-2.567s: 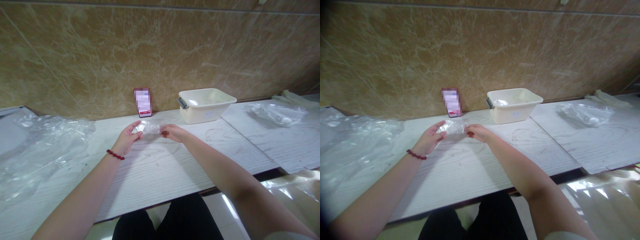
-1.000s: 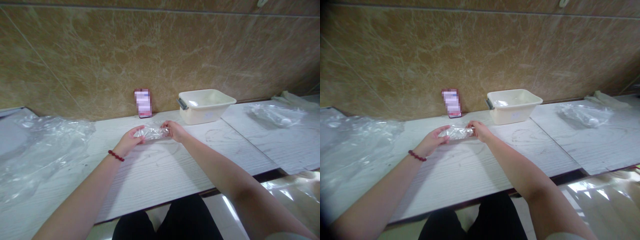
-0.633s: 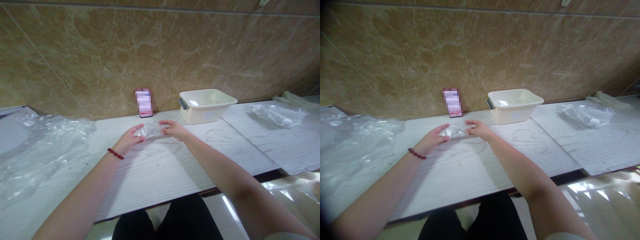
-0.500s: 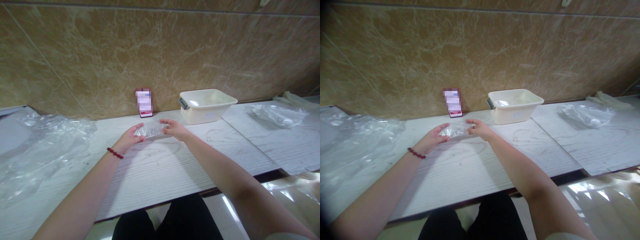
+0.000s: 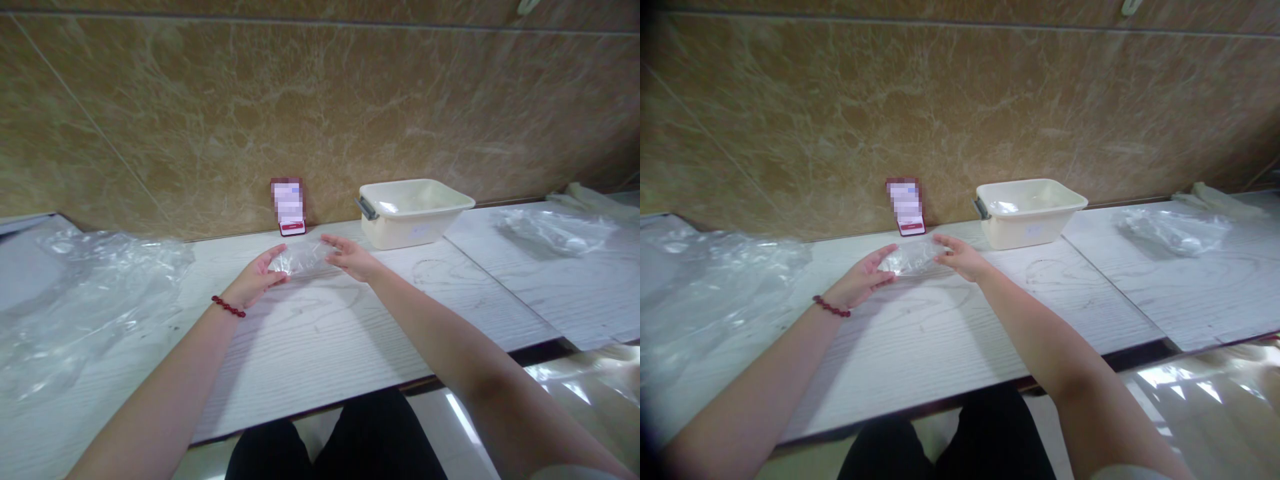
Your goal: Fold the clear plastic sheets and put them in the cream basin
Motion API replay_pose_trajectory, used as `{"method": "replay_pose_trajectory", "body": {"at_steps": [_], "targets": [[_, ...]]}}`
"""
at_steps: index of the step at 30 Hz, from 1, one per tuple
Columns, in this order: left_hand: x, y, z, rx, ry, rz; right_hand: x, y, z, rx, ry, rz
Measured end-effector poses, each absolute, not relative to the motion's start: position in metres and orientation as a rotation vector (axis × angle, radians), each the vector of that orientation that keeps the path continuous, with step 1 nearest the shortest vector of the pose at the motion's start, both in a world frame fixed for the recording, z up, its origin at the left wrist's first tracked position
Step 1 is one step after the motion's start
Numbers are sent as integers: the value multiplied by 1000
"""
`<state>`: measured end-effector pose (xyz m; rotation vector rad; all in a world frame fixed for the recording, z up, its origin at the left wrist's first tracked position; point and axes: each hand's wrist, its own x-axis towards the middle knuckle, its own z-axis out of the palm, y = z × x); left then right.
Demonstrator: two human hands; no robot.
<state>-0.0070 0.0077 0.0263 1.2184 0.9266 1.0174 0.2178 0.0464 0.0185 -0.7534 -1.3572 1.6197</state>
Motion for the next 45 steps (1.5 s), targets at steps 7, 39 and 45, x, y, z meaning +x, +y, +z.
{"method": "replay_pose_trajectory", "body": {"at_steps": [7,39,45], "targets": [[-6,8,27,1243,902,1041,217,46,19,-726,-1276,1632],[27,-12,27,1476,1018,1154,184,21,17,-702,-639,1903],[16,-3,28,1263,933,1285,189,25,22,-737,-820,1778]]}}
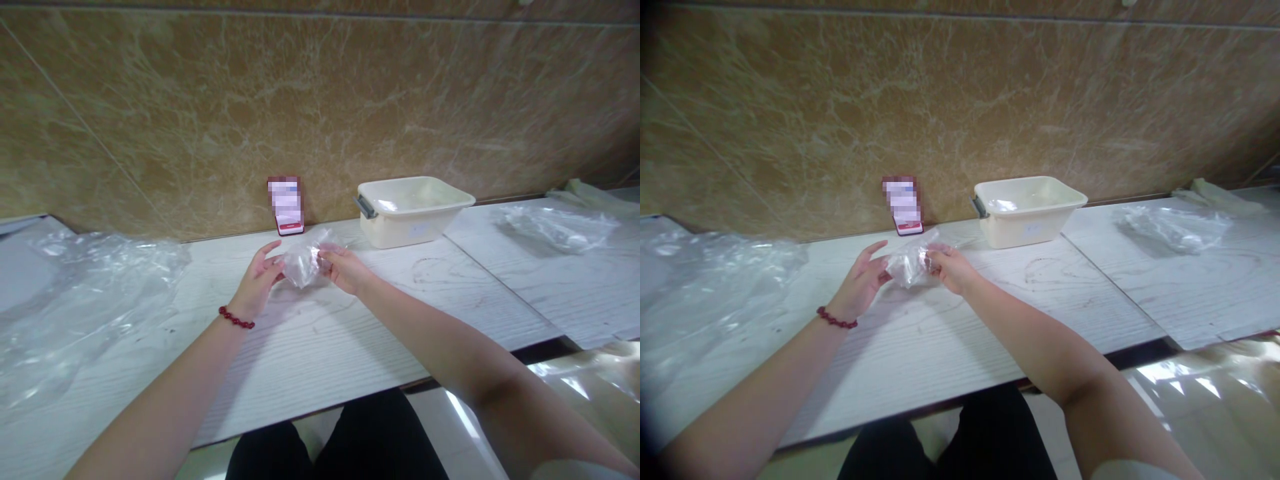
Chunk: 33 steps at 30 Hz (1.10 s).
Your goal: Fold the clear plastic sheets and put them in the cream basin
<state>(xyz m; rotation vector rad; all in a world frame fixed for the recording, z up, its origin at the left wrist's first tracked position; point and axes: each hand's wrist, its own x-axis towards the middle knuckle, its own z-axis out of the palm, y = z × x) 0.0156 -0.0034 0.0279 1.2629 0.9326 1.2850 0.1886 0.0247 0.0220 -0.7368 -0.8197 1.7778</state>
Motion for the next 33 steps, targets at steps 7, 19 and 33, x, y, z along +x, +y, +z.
{"method": "replay_pose_trajectory", "body": {"at_steps": [7,19,33], "targets": [[12,-4,31,1128,854,1006,188,16,22,-839,-1161,1884],[16,4,11,1257,1060,1012,190,24,16,-1086,-1278,1701],[18,4,3,1390,953,964,198,37,15,-1110,-1082,1587]]}}
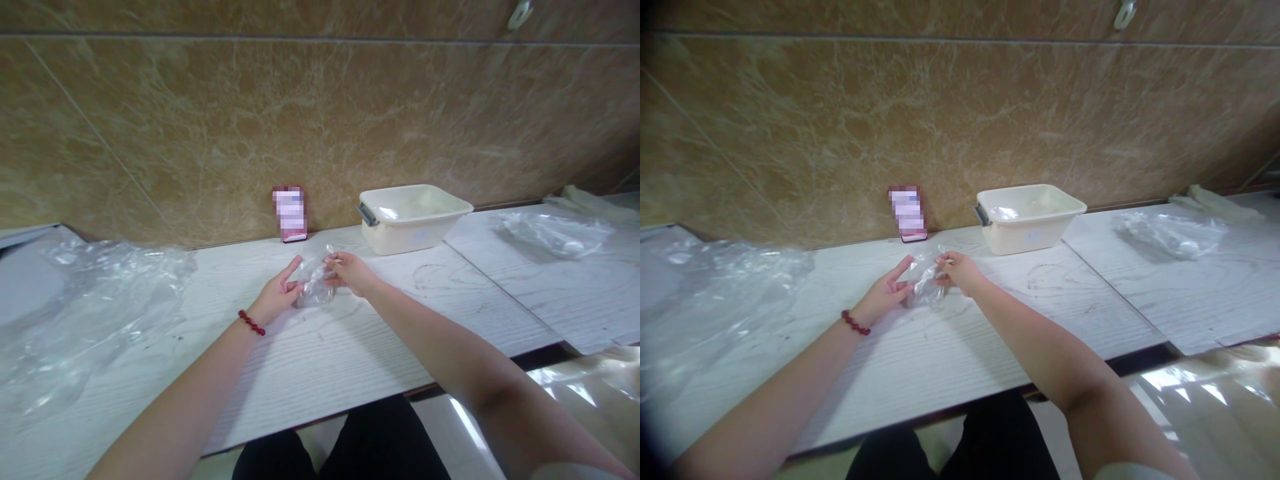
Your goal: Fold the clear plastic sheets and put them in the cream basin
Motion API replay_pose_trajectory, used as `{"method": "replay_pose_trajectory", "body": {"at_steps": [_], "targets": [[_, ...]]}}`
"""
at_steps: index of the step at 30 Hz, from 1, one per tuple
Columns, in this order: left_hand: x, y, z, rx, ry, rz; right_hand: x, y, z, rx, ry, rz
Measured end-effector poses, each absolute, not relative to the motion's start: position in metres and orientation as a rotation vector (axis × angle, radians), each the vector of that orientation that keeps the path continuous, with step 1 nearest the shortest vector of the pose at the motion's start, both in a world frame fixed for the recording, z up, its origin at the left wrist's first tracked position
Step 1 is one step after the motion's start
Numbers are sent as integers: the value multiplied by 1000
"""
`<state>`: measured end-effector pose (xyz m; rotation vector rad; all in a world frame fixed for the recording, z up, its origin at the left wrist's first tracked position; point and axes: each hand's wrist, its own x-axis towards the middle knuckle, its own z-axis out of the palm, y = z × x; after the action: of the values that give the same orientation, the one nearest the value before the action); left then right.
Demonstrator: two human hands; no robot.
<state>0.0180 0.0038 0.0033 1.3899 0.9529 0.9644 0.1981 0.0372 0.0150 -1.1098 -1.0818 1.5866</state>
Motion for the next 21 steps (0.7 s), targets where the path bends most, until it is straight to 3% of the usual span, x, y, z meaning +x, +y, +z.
{"method": "replay_pose_trajectory", "body": {"at_steps": [11,21], "targets": [[17,15,-2,1329,766,1027,211,41,28,-1136,-1335,1191],[15,19,-3,1318,773,980,313,80,152,-1247,-1407,546]]}}
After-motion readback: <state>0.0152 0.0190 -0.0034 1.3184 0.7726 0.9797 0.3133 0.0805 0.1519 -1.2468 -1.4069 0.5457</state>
